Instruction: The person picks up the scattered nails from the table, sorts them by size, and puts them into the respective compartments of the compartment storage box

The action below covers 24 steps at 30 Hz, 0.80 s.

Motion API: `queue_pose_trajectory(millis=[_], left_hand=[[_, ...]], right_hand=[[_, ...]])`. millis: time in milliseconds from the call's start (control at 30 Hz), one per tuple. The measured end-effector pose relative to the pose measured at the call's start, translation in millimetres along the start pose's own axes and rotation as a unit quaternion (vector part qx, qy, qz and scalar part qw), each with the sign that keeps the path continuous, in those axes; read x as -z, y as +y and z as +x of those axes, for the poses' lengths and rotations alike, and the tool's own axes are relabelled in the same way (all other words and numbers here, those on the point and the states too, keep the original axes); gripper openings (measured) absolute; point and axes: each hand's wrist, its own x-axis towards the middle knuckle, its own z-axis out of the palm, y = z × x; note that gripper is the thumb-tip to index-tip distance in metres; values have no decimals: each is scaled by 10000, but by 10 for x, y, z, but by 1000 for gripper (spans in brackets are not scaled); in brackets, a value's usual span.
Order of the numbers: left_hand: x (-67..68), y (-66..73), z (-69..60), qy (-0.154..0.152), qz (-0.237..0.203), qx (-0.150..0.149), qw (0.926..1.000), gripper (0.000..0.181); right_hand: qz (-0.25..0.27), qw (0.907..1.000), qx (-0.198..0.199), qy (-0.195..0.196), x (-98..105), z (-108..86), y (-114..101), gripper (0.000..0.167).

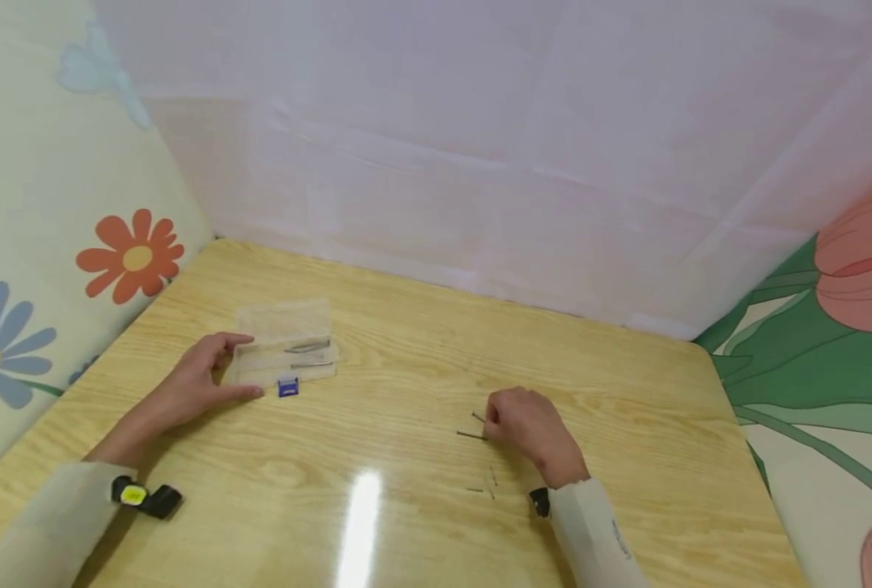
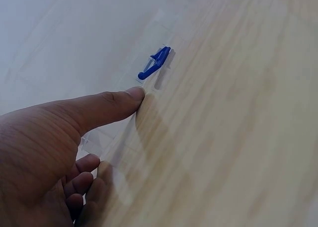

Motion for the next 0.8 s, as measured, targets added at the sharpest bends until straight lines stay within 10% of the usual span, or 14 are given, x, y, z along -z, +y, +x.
queue_pose_trajectory(millis=[800], left_hand=[[33, 23, -16, -23, 18, 49, 10000, 86]], right_hand=[[325, 9980, 549, 4, 3, 175, -41, 16]])
